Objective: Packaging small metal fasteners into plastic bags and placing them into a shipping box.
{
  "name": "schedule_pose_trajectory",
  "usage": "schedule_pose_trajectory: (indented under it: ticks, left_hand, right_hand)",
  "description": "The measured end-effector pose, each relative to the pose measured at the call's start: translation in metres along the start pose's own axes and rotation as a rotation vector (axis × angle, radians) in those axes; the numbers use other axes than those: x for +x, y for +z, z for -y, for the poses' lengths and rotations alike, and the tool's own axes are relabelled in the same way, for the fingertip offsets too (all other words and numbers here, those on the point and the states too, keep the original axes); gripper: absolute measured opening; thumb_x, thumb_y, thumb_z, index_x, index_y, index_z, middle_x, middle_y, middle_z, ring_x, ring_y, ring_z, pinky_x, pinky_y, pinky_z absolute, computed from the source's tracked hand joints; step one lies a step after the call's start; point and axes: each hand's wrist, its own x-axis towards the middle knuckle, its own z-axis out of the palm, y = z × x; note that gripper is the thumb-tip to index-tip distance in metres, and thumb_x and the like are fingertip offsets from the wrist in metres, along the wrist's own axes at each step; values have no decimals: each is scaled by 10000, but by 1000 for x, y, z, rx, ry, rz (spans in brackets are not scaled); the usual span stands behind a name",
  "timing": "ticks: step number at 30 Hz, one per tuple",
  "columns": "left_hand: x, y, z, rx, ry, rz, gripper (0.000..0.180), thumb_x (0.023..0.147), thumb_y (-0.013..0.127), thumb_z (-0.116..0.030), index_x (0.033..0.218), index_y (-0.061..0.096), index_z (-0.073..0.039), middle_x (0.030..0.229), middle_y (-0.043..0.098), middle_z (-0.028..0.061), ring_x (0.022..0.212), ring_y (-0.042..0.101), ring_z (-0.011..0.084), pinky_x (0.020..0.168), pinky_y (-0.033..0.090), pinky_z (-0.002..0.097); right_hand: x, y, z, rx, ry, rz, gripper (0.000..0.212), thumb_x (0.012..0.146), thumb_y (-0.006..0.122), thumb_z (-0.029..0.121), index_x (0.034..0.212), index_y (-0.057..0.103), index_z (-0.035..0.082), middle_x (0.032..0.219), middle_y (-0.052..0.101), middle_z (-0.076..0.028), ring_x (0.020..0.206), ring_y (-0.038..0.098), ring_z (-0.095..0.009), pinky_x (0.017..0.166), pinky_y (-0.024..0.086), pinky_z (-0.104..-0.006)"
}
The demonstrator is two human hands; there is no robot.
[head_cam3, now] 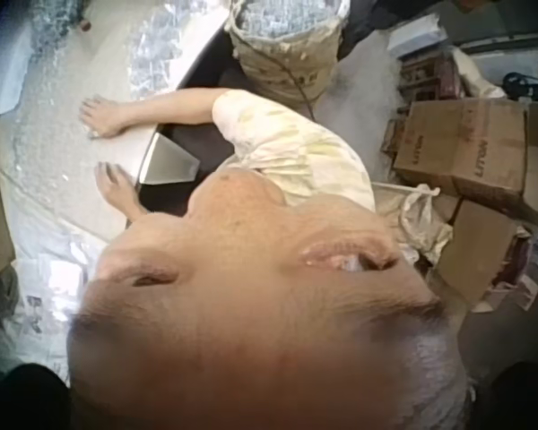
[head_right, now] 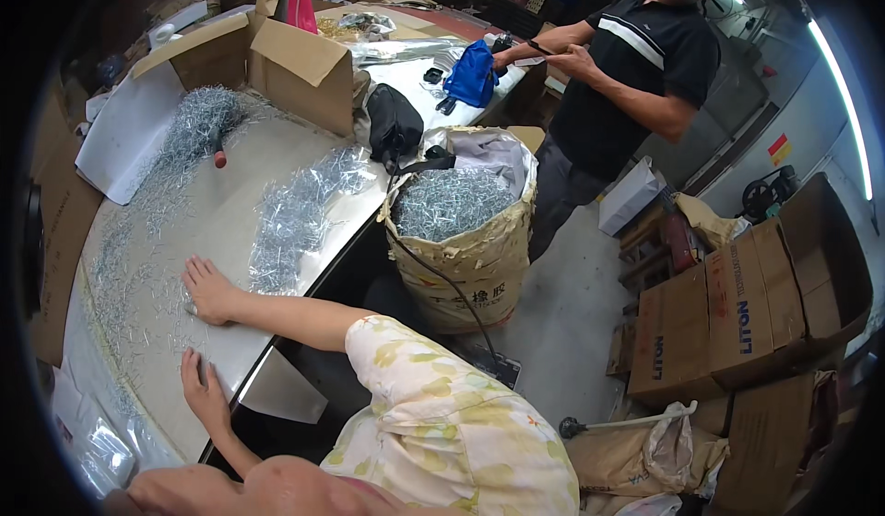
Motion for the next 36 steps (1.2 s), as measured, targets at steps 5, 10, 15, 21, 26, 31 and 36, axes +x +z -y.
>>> schedule_pose_trajectory:
  ticks: [5,10,15,21,26,31,36]
  left_hand:
    - [-1,-2,0,-27,-15,19,329,854,550,-3,1177,558,60,1341,517,188,1268,463,341,1081,331,389]
    - [-1,-1,-1,-18,-3,21,329,858,546,-2,1180,556,61,1343,515,190,1263,469,343,1078,331,388]
    - [1,0,-4,-35,-14,0,300,869,549,-12,1160,571,57,1318,540,183,1240,497,324,1069,344,376]
    - [1,1,-2,-23,4,8,297,881,541,-17,1168,568,57,1316,539,185,1242,493,324,1069,342,376]
    - [0,3,-3,-1,23,27,313,885,529,-17,1188,554,56,1334,522,186,1258,475,330,1079,330,380]
    - [4,5,-8,43,65,37,336,884,517,-9,1214,545,48,1351,505,193,1277,454,344,1087,321,387]
    - [1,3,15,141,30,33,389,827,543,-20,1212,554,30,1354,500,206,1300,428,358,1098,313,422]
  right_hand:
    - [-15,1,6,65,-30,-41,707,883,535,346,1374,320,-113,1465,258,-324,1397,211,-439,1146,190,-488]
    - [-25,-3,6,98,-76,-65,736,839,571,327,1375,327,-115,1457,279,-328,1397,221,-439,1143,198,-492]
    - [-24,1,6,106,-77,-85,732,860,512,401,1373,363,-99,1471,274,-312,1409,199,-430,1152,159,-494]
    - [-24,2,8,137,-47,-79,735,867,498,414,1380,360,-95,1476,271,-308,1413,196,-425,1153,152,-497]
    - [-24,1,4,69,-77,-61,738,870,491,419,1382,358,-95,1480,269,-305,1414,195,-423,1153,153,-498]
    - [-24,-12,-4,50,-139,-70,753,851,544,420,1366,361,-98,1467,283,-305,1397,218,-433,1137,188,-507]
    - [-3,-23,-1,379,-55,231,620,797,585,245,1304,447,-84,1357,444,-300,1297,405,-405,1107,298,-408]
